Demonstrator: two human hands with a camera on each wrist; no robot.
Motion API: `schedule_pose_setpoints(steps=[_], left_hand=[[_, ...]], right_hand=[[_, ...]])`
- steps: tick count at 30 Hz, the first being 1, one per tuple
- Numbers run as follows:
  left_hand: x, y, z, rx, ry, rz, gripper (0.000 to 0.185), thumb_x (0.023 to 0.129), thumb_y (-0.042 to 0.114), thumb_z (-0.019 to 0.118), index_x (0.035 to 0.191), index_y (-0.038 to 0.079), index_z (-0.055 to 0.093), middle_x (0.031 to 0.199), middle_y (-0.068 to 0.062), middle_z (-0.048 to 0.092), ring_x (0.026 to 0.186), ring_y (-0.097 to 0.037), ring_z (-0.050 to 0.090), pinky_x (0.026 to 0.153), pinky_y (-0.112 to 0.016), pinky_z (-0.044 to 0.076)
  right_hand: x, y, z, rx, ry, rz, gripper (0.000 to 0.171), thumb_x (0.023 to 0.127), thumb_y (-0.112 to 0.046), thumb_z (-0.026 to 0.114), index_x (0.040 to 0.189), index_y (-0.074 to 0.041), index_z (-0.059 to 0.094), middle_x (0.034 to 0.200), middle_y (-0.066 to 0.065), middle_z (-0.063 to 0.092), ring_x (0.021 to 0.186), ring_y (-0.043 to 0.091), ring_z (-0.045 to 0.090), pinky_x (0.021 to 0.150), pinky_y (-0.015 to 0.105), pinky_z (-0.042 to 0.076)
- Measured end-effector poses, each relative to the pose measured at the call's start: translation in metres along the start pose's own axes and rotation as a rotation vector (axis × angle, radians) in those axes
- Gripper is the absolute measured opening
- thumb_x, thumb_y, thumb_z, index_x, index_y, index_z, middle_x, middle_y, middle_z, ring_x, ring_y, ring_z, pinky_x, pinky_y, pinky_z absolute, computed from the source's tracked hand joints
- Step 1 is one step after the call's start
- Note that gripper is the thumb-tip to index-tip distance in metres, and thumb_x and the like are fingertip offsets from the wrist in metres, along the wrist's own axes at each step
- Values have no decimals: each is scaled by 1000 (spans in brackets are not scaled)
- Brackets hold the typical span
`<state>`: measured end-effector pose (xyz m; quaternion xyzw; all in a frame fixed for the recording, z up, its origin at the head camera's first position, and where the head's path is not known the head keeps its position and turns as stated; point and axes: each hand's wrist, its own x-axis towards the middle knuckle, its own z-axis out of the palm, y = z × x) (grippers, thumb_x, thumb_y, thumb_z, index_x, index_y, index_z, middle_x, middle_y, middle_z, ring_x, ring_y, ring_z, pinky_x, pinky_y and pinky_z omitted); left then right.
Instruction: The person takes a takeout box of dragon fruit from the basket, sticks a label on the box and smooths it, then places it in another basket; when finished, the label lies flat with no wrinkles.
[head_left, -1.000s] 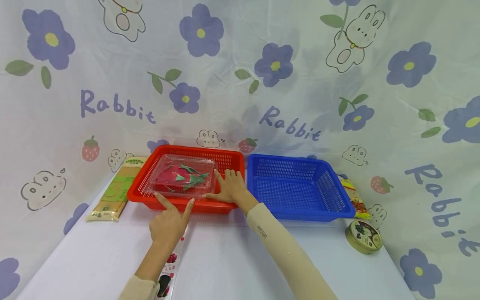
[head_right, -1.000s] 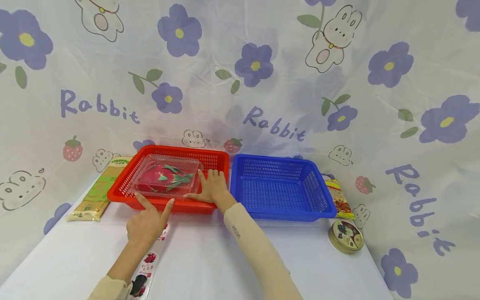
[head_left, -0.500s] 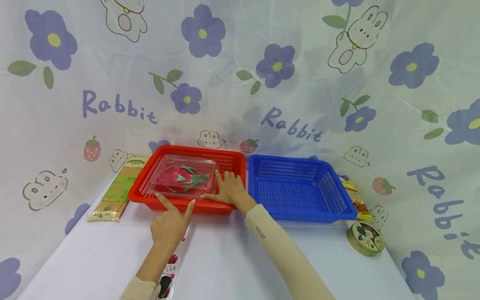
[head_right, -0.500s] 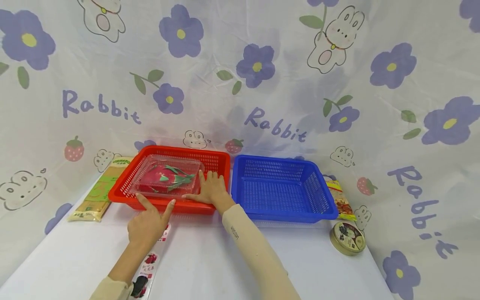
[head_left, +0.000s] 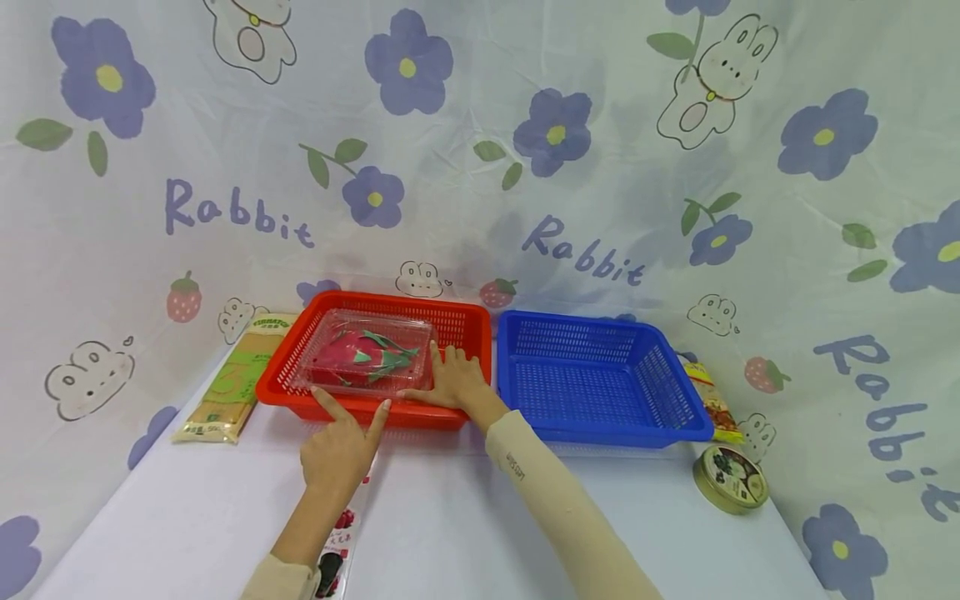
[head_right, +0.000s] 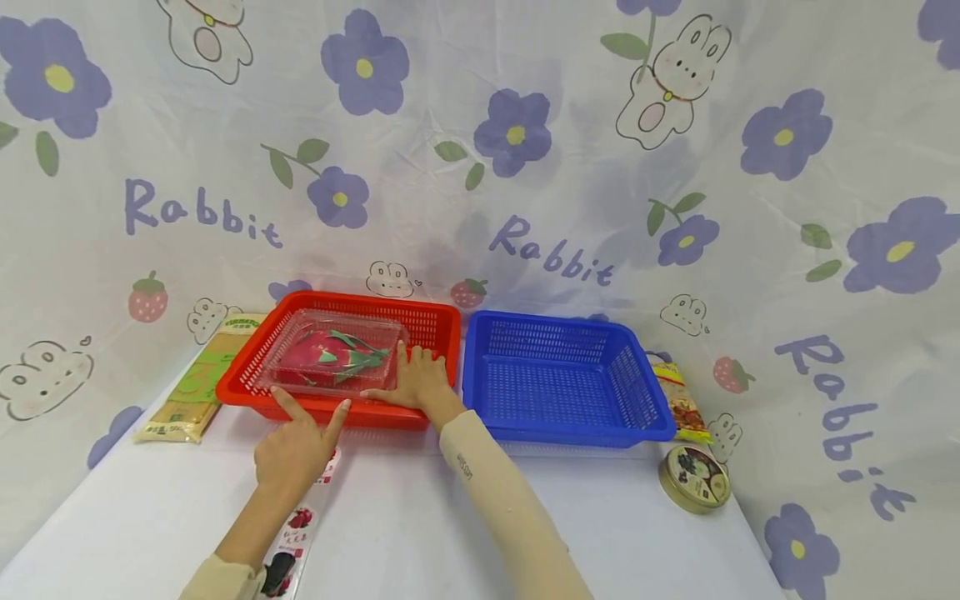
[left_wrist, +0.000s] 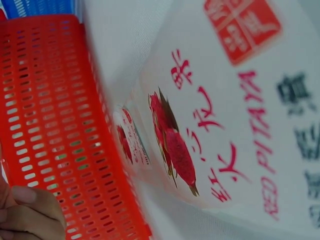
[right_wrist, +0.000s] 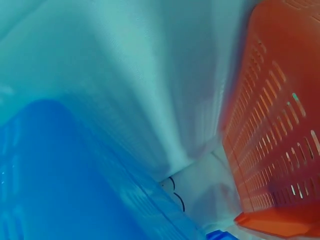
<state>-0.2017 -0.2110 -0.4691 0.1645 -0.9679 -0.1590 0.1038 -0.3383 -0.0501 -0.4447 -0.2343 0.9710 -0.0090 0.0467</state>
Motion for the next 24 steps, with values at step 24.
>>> schedule_pose_setpoints(steps=[24], left_hand=[[-1, 0, -1, -16, -23, -12, 117, 92, 79, 25, 148, -18, -9, 46, -8, 46, 37, -21, 42, 37, -28, 35]], right_hand=[[8, -8, 12, 320, -117, 81, 119, 78, -83, 48, 160, -13, 0, 160, 16, 30, 144, 36, 36, 112, 54, 38]])
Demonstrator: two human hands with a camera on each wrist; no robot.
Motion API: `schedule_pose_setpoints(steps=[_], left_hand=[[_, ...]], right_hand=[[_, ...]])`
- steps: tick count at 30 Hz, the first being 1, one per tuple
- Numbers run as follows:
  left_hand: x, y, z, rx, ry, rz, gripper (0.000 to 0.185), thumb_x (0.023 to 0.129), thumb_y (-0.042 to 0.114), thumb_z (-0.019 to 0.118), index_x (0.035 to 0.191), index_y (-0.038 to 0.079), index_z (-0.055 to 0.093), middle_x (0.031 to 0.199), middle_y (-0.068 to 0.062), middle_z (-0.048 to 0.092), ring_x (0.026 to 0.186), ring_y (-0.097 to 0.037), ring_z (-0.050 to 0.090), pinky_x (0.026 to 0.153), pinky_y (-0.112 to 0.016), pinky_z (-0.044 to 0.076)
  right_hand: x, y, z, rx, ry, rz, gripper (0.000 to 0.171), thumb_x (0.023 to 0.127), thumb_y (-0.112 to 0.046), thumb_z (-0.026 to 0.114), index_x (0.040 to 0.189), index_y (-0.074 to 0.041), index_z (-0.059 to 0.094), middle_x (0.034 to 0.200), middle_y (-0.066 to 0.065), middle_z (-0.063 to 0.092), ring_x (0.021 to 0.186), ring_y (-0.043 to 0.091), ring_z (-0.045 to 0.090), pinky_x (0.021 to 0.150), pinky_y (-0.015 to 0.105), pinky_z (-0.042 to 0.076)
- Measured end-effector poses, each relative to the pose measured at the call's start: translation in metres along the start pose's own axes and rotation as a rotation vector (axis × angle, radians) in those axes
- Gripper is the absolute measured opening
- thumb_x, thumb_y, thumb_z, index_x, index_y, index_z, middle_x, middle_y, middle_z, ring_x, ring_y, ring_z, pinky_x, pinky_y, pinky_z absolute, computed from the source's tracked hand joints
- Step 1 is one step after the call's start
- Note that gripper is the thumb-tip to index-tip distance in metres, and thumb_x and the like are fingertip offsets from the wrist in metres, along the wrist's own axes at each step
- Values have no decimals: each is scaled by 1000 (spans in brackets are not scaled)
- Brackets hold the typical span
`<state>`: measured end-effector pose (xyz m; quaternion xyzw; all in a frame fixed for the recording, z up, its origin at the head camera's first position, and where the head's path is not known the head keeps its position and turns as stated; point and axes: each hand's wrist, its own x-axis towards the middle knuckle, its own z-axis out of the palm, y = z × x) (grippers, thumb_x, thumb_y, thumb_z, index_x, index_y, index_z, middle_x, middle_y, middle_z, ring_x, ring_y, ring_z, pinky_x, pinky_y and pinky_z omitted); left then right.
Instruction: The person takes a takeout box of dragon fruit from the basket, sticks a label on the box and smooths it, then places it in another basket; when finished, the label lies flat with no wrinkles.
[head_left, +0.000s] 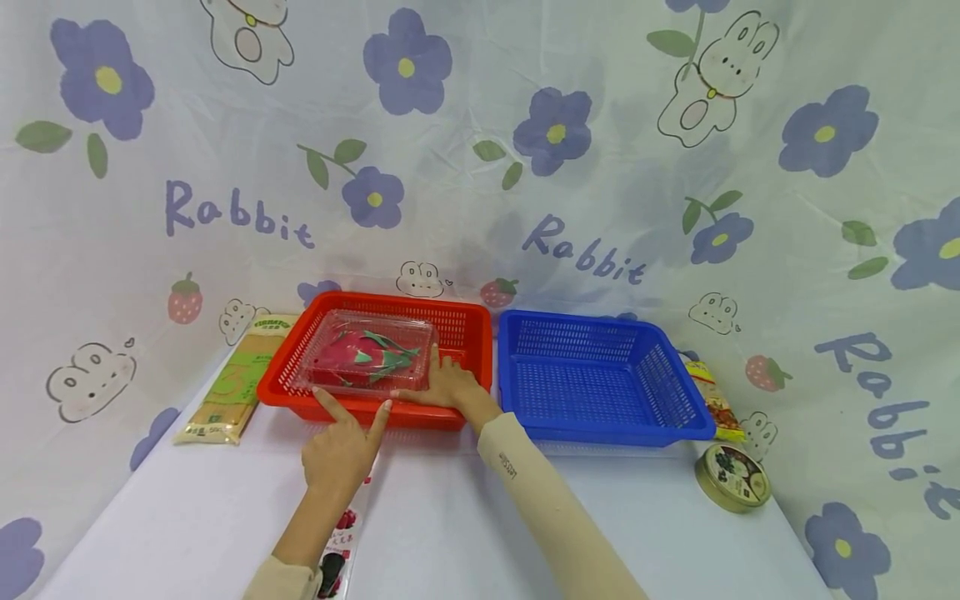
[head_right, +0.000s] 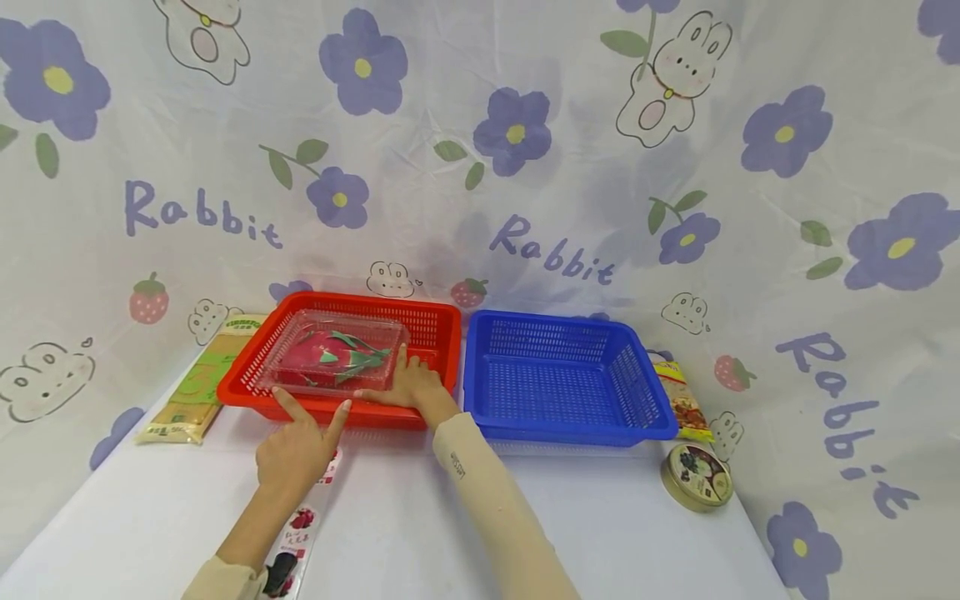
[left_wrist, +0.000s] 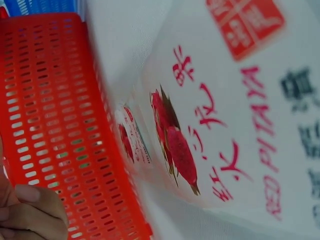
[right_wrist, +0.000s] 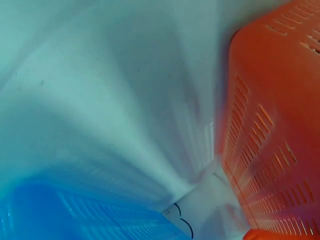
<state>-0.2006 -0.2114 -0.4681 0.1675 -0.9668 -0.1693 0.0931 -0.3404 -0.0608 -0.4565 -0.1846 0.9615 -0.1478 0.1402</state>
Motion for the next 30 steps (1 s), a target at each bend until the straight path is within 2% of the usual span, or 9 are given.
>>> schedule_pose_setpoints(steps=[8, 12, 16, 20, 23, 30], left_hand=[[1, 1, 1, 2, 1, 9, 117, 92, 79, 22, 147, -19, -9, 45, -8, 46, 37, -22, 43, 37, -29, 34], [1, 0, 2, 11, -5, 6, 117, 92, 80, 19, 147, -19, -11, 45, -9, 46, 37, -23, 43, 37, -29, 33], [1, -1, 3, 15, -9, 1, 118, 91, 81, 19, 147, -18, -12, 45, -8, 46, 37, -22, 43, 37, -29, 32], [1, 0, 2, 3, -10, 3, 118, 91, 80, 21, 148, -18, -10, 45, -8, 46, 37, -22, 42, 37, -29, 32], [0, 0, 2, -4, -10, 5, 117, 92, 79, 23, 148, -18, -11, 45, -8, 46, 37, -22, 42, 37, -29, 32], [0, -1, 2, -1, -7, 12, 116, 93, 78, 24, 147, -19, -10, 45, -8, 45, 37, -22, 42, 37, -29, 32]], right_hand=[[1, 2, 0, 63, -34, 30, 119, 78, -85, 47, 160, -15, -3, 163, 16, 25, 147, 37, 31, 115, 56, 32], [0, 1, 1, 112, -69, 29, 120, 78, -85, 47, 160, -15, -7, 163, 15, 25, 146, 37, 32, 115, 55, 33], [-1, 0, 1, 158, -95, 32, 122, 77, -86, 47, 159, -15, -9, 154, 15, 42, 136, 36, 47, 110, 53, 40], [-2, 0, 0, 168, -112, 49, 124, 76, -88, 47, 159, -16, -9, 133, 12, 60, 118, 32, 61, 104, 49, 47], [-2, 1, 0, 182, -127, 48, 125, 75, -88, 48, 159, -16, -10, 128, 12, 62, 115, 31, 62, 103, 49, 48], [-2, 1, -1, 242, -145, 7, 123, 78, -83, 51, 159, -13, -12, 137, 14, 57, 124, 32, 58, 107, 51, 44]])
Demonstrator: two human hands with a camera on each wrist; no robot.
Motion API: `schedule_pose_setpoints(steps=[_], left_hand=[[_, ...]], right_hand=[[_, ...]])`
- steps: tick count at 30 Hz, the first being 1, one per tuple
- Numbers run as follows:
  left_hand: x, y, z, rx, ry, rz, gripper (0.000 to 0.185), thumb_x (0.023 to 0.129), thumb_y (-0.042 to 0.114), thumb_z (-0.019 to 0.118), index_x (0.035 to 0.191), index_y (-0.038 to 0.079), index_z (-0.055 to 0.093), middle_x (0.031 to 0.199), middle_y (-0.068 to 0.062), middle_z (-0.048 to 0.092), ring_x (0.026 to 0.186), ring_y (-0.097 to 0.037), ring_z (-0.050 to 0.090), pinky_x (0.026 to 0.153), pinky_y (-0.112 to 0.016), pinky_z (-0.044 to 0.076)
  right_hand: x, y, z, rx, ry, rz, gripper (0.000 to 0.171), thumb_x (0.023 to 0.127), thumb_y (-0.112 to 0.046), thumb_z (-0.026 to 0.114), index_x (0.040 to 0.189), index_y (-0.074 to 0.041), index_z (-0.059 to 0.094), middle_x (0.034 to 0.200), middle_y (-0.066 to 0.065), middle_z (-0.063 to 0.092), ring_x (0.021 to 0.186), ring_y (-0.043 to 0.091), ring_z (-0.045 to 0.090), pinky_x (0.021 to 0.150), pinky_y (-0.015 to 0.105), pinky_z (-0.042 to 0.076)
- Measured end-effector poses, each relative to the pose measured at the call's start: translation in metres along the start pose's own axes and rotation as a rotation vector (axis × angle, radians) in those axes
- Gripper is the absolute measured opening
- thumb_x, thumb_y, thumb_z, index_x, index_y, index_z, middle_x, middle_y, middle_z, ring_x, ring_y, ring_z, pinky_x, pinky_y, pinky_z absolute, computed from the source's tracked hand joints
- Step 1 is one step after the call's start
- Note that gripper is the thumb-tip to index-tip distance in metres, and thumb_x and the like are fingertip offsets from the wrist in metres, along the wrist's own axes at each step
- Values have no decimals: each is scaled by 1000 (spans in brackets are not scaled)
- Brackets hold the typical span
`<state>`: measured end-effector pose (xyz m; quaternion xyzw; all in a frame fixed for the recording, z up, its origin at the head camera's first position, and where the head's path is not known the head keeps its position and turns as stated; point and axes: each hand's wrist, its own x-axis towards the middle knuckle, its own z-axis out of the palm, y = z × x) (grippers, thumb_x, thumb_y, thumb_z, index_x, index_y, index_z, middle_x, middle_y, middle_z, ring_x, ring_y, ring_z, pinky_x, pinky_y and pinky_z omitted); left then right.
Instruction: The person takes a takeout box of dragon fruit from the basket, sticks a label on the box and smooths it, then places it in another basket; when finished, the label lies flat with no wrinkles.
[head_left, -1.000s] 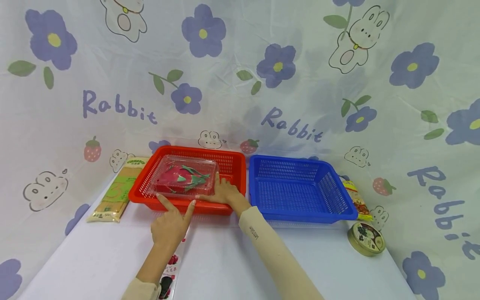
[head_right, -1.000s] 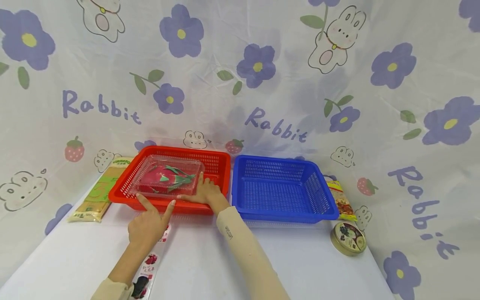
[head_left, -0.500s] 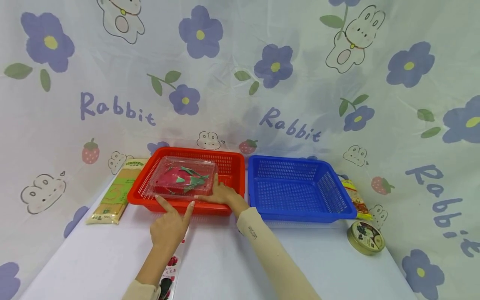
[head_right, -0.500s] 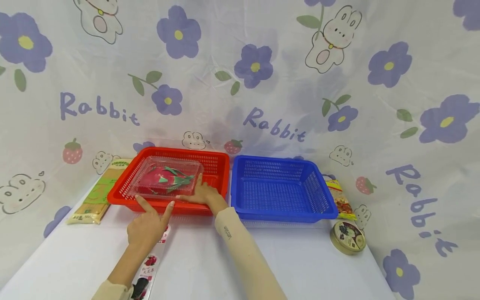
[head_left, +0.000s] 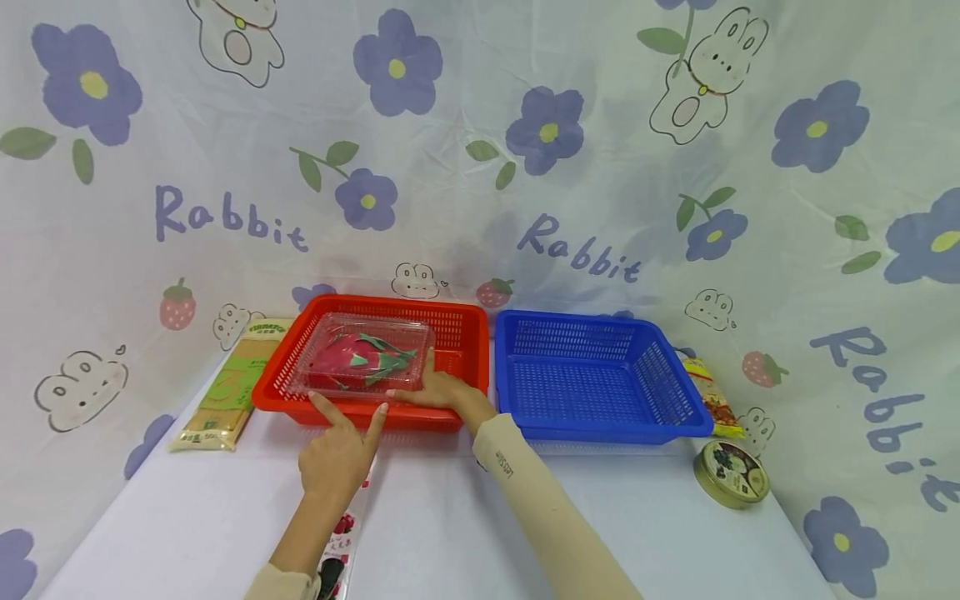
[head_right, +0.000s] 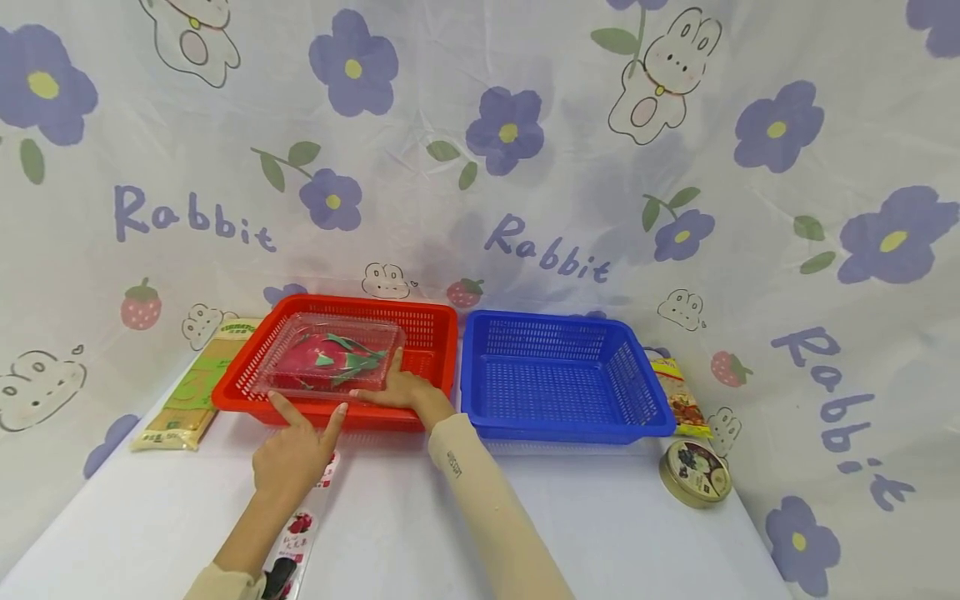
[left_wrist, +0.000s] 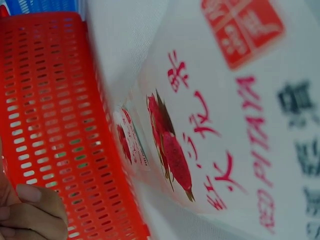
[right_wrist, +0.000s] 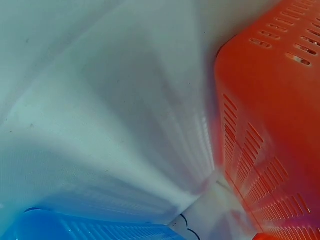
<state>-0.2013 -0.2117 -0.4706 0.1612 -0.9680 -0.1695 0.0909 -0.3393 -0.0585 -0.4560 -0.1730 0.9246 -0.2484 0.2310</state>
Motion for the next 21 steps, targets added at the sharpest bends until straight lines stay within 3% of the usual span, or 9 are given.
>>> schedule_pose_setpoints(steps=[10, 18, 21], left_hand=[[0, -1, 0, -8, 12, 5, 117, 92, 79, 23, 147, -19, -9, 44, -7, 45, 36, -21, 41, 36, -29, 32], [1, -1, 1, -17, -4, -3, 118, 92, 80, 21, 147, -19, -12, 45, -8, 47, 37, -23, 44, 37, -30, 34], [2, -1, 2, -22, -4, -2, 118, 91, 80, 21, 146, -19, -13, 45, -9, 47, 37, -23, 45, 36, -31, 34]], right_hand=[[2, 0, 1, 52, -12, -41, 122, 81, -82, 49, 158, -11, -14, 149, 14, 48, 134, 33, 50, 112, 52, 39], [6, 0, 3, 168, -3, -126, 120, 81, -74, 57, 158, -18, -16, 156, 6, 39, 137, 31, 46, 110, 55, 39], [4, -1, 3, 185, -3, -107, 121, 81, -76, 55, 158, -17, -16, 155, 7, 40, 136, 33, 47, 110, 57, 39]])
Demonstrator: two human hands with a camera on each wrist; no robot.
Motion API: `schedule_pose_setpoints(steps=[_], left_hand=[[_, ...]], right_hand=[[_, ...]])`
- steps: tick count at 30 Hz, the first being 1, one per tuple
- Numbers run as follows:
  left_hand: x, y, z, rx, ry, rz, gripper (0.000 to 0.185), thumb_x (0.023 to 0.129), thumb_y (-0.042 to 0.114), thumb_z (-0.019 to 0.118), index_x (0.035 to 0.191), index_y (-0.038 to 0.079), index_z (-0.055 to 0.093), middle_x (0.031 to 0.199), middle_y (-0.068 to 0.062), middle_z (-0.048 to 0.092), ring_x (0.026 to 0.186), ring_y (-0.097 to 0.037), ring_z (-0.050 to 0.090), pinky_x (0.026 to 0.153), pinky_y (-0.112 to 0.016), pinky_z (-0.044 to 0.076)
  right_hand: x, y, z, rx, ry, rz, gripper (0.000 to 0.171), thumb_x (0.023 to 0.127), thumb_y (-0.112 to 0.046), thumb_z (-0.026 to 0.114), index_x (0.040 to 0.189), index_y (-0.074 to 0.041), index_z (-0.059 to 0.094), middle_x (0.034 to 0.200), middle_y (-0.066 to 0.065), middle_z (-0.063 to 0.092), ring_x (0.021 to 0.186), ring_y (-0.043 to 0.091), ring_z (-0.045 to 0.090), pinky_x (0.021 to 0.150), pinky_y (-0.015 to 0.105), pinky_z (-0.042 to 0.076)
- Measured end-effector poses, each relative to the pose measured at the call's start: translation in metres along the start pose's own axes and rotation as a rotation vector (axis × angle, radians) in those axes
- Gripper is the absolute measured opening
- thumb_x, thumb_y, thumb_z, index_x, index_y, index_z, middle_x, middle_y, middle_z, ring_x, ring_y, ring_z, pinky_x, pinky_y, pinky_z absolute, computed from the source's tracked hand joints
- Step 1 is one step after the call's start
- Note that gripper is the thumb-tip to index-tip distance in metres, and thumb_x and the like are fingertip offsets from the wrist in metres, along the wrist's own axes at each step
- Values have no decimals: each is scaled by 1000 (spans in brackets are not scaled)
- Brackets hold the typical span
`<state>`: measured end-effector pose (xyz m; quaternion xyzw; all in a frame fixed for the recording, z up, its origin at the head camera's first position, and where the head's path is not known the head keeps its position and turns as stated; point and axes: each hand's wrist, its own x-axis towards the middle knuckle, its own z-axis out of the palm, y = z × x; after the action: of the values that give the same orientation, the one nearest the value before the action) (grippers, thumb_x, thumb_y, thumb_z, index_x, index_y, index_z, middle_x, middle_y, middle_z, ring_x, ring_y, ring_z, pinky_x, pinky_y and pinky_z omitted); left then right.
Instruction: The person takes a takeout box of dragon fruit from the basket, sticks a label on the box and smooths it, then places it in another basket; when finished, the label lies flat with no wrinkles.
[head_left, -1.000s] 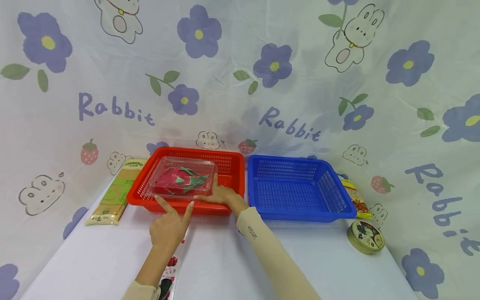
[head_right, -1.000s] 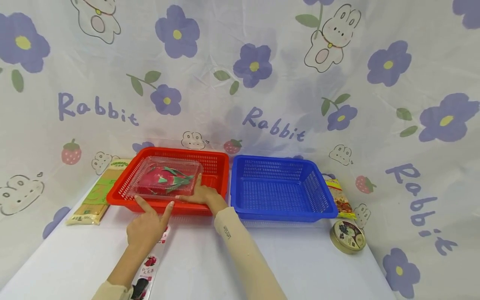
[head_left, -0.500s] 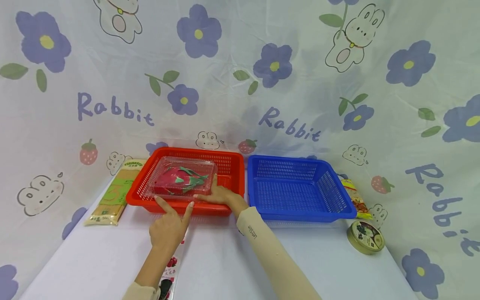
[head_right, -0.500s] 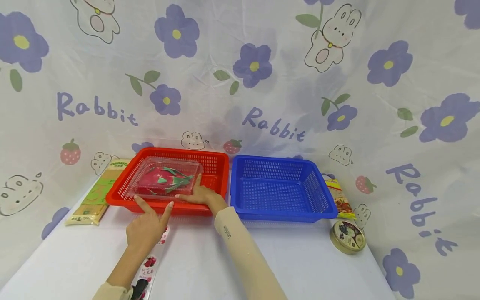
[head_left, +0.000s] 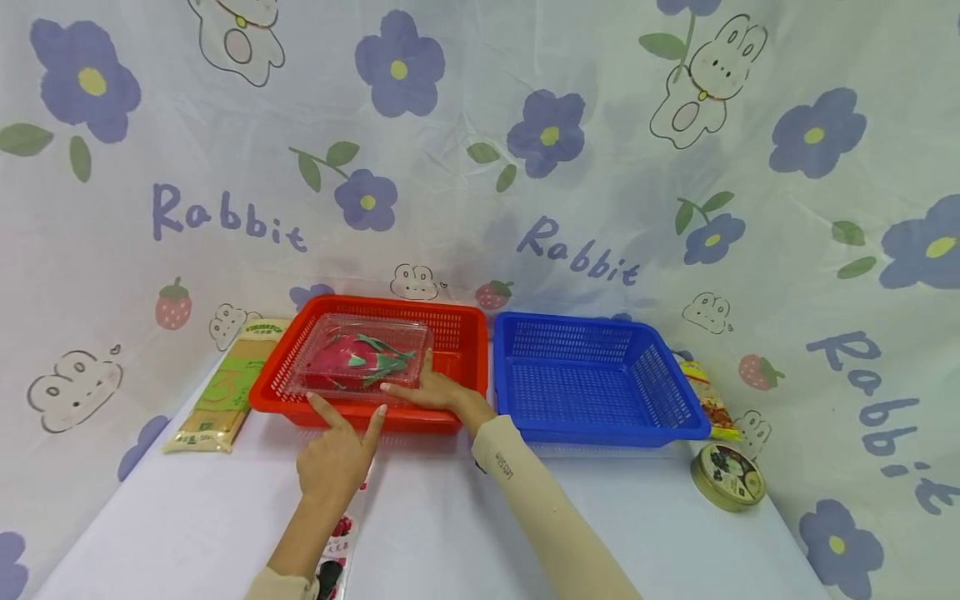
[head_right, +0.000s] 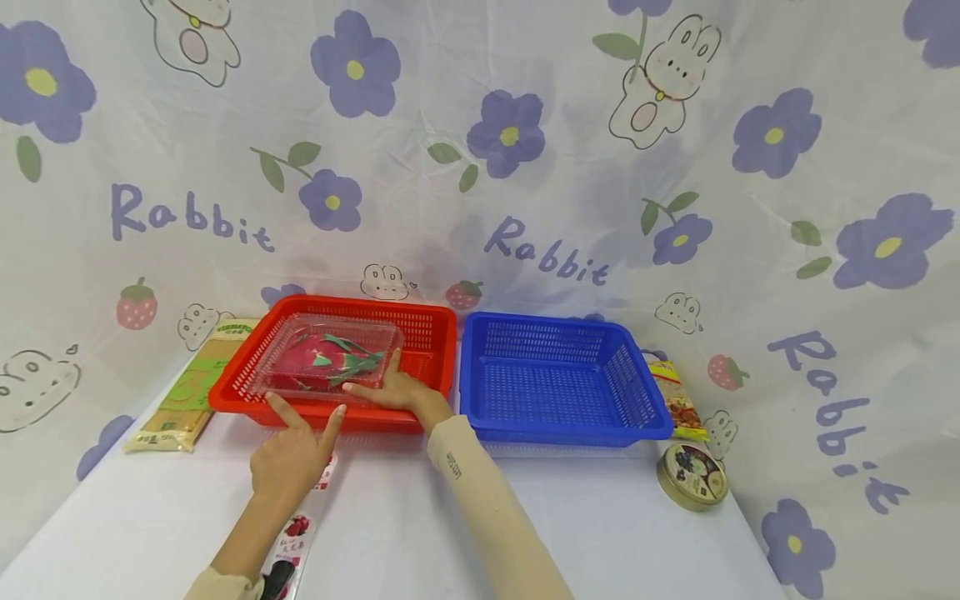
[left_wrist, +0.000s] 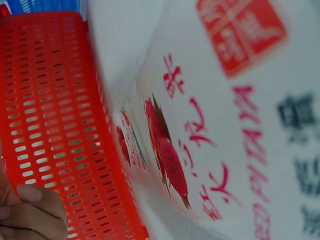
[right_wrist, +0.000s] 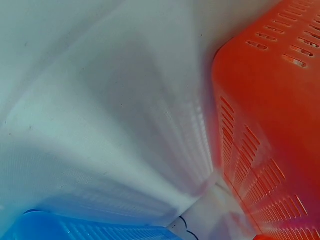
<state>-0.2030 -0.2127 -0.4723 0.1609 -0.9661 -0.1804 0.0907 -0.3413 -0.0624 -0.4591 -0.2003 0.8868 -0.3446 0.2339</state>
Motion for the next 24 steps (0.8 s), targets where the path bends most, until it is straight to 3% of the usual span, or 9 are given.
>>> schedule_pose_setpoints(steps=[11, 15, 20, 24], left_hand=[[2, -2, 2, -4, 17, 12, 117, 92, 79, 22, 146, -19, -13, 45, -9, 48, 36, -24, 45, 36, -31, 35], [1, -1, 3, 1, 20, 16, 116, 93, 78, 23, 146, -19, -12, 44, -8, 47, 36, -23, 43, 36, -30, 34], [0, -1, 3, 7, 29, 25, 116, 93, 77, 22, 146, -20, -12, 43, -8, 46, 36, -22, 43, 36, -29, 32], [0, -1, 4, 7, 34, 31, 116, 93, 77, 22, 146, -20, -11, 42, -7, 45, 35, -22, 43, 35, -29, 32]], right_hand=[[-1, -2, 1, 87, 12, 7, 119, 82, -80, 50, 156, -19, -20, 156, 9, 40, 138, 35, 45, 110, 60, 36], [-2, -3, 0, 132, 21, 2, 120, 82, -80, 50, 156, -17, -22, 143, 11, 54, 126, 33, 57, 108, 58, 41], [-1, -4, 0, 226, 27, -1, 116, 86, -76, 51, 157, -18, -20, 141, 10, 55, 120, 30, 60, 106, 57, 43], [1, -5, -1, 279, 18, 18, 112, 89, -73, 49, 156, -19, -22, 122, 14, 65, 98, 26, 67, 101, 51, 49]])
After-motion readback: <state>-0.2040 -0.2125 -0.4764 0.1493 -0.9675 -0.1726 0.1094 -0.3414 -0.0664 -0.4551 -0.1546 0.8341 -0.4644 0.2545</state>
